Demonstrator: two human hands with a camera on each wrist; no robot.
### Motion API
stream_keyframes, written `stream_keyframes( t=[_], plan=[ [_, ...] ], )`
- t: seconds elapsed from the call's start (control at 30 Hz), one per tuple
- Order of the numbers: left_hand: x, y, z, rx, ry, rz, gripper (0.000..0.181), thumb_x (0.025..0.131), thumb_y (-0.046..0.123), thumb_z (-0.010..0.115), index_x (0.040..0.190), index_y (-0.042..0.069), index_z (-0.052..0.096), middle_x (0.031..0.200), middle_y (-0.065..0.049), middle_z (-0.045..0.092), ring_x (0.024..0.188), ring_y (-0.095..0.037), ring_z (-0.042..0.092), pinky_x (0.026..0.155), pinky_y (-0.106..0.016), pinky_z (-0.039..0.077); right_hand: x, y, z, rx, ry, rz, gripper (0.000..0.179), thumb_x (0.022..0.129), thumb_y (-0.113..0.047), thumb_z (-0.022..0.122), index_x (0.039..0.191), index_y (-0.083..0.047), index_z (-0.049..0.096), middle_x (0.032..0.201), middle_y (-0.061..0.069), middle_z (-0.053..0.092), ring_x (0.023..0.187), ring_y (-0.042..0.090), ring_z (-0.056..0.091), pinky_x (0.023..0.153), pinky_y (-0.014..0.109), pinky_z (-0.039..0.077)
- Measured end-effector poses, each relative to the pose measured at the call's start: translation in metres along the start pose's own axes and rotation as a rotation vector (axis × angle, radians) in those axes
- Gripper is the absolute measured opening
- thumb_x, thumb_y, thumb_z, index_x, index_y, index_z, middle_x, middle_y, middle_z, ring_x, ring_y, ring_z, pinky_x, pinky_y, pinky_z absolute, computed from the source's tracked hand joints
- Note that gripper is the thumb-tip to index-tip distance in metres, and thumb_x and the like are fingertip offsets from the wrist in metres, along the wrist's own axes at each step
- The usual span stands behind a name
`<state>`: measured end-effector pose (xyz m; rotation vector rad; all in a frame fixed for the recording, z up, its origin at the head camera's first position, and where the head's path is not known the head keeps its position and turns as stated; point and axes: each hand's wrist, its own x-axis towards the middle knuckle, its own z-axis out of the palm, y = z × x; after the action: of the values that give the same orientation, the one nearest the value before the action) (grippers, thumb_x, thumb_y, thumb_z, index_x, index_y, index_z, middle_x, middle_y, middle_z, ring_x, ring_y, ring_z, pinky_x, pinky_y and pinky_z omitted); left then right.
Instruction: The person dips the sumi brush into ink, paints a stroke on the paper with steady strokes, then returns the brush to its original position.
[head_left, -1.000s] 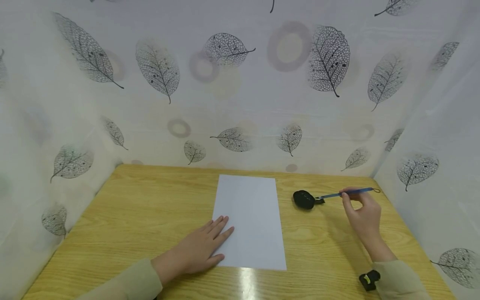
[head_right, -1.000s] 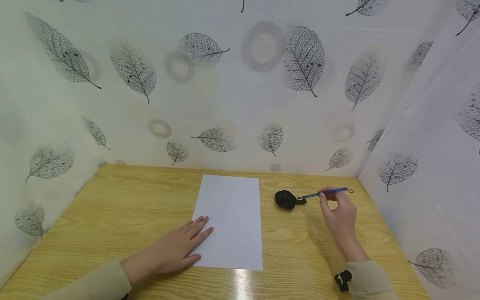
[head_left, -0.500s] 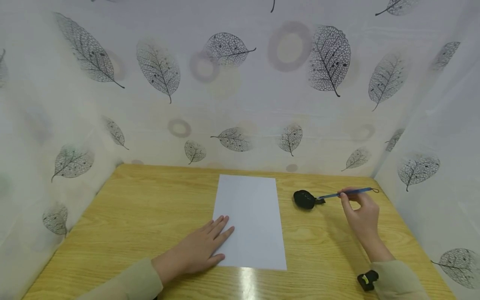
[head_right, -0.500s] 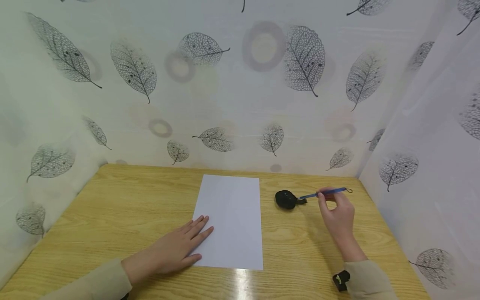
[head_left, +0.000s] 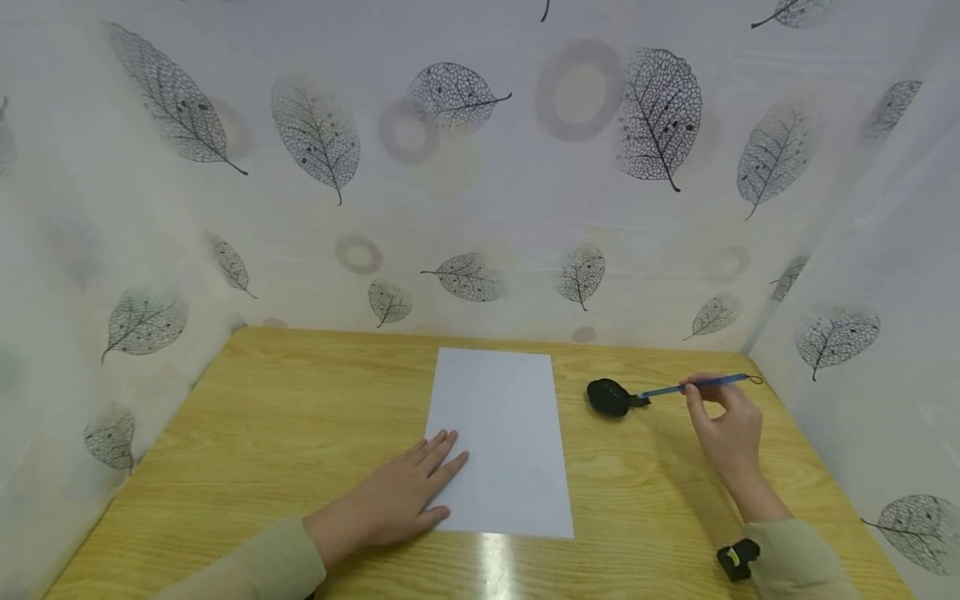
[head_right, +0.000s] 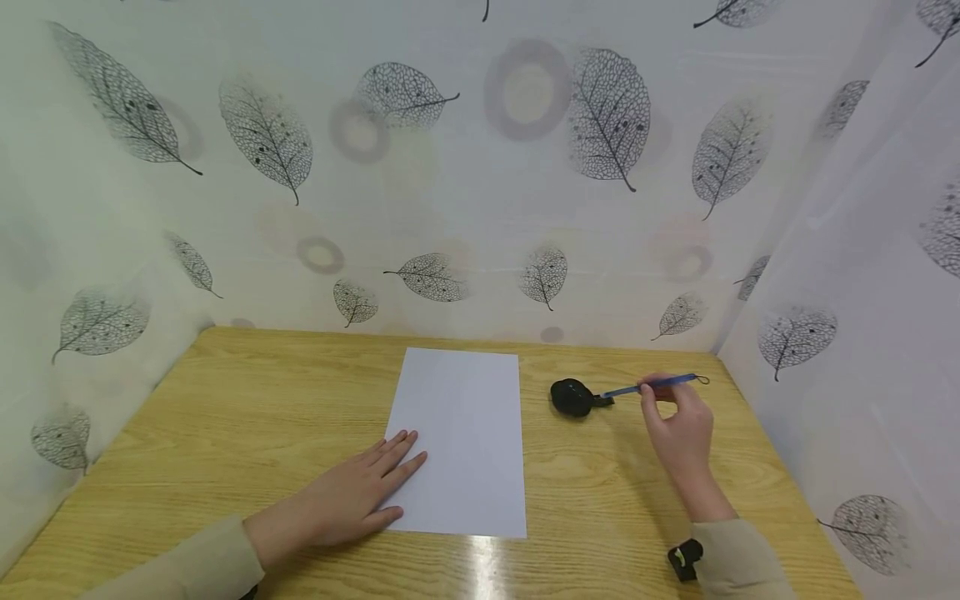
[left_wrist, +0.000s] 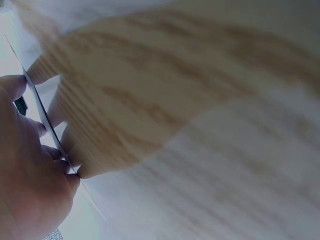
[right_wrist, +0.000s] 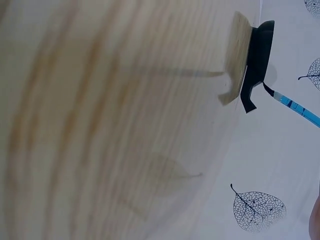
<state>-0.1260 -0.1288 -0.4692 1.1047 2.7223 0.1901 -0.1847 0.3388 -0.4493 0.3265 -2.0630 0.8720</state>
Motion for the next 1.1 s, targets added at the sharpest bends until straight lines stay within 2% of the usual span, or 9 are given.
stream_keyframes(
  t=[0.07, 0.13, 0.23, 0.4, 0.7, 1.1],
  plan=[
    [0.0, 0.0, -0.0003, 0.002, 0.001, 0.001, 0.073, 0.11, 0.047, 0.05, 0.169, 0.012, 0.028, 0.178, -0.017, 0.02, 0.165, -0.033, 0.024, 0.133, -0.05, 0.03, 0.0008, 0.0004, -0.0016, -0.006, -0.003, 0.006, 0.015, 0.087, 0.015, 0.071, 0.102, 0.012, 0.073, 0.093, -0.015, 0.075, 0.089, -0.032, 0.054, 0.081, -0.003, 0.045],
    [0.0001, 0.0, -0.0006, 0.006, 0.002, 0.001, 0.073, 0.11, 0.047, 0.05, 0.169, 0.012, 0.028, 0.177, -0.017, 0.021, 0.165, -0.034, 0.024, 0.133, -0.05, 0.03, 0.0017, 0.001, -0.0026, -0.009, -0.005, 0.015, 0.014, 0.088, 0.014, 0.07, 0.101, 0.012, 0.072, 0.1, -0.034, 0.065, 0.089, -0.033, 0.053, 0.081, -0.003, 0.045],
    [0.0, 0.0007, -0.0018, 0.009, 0.001, 0.001, 0.072, 0.11, 0.047, 0.051, 0.169, 0.012, 0.028, 0.177, -0.018, 0.021, 0.164, -0.034, 0.024, 0.133, -0.05, 0.03, 0.0029, 0.002, -0.0031, 0.002, -0.004, 0.017, 0.012, 0.089, 0.013, 0.069, 0.101, 0.013, 0.071, 0.104, -0.044, 0.058, 0.089, -0.033, 0.053, 0.081, -0.004, 0.044],
    [-0.0003, 0.0016, -0.0032, 0.0, -0.004, -0.002, 0.072, 0.11, 0.046, 0.05, 0.169, 0.012, 0.028, 0.178, -0.017, 0.02, 0.165, -0.033, 0.024, 0.133, -0.05, 0.03, 0.0035, 0.0022, -0.0017, 0.028, 0.005, 0.012, 0.011, 0.088, 0.015, 0.069, 0.1, 0.015, 0.07, 0.103, -0.045, 0.06, 0.088, -0.031, 0.055, 0.08, -0.004, 0.045],
    [0.001, 0.0007, 0.0014, 0.014, -0.007, -0.007, 0.072, 0.11, 0.047, 0.05, 0.169, 0.013, 0.028, 0.178, -0.017, 0.02, 0.165, -0.033, 0.023, 0.133, -0.049, 0.029, 0.0006, 0.0007, 0.0011, 0.074, -0.018, 0.005, 0.011, 0.088, 0.017, 0.068, 0.099, 0.015, 0.069, 0.103, -0.036, 0.062, 0.088, -0.028, 0.058, 0.082, -0.004, 0.047],
    [-0.0004, -0.0004, 0.0009, 0.025, 0.016, 0.01, 0.072, 0.11, 0.047, 0.049, 0.169, 0.012, 0.029, 0.177, -0.018, 0.021, 0.164, -0.034, 0.025, 0.133, -0.049, 0.03, 0.0006, 0.0017, -0.0029, -0.002, -0.013, 0.004, 0.012, 0.088, 0.014, 0.069, 0.1, 0.013, 0.071, 0.104, -0.038, 0.058, 0.089, -0.033, 0.053, 0.081, -0.005, 0.044]
  ],
)
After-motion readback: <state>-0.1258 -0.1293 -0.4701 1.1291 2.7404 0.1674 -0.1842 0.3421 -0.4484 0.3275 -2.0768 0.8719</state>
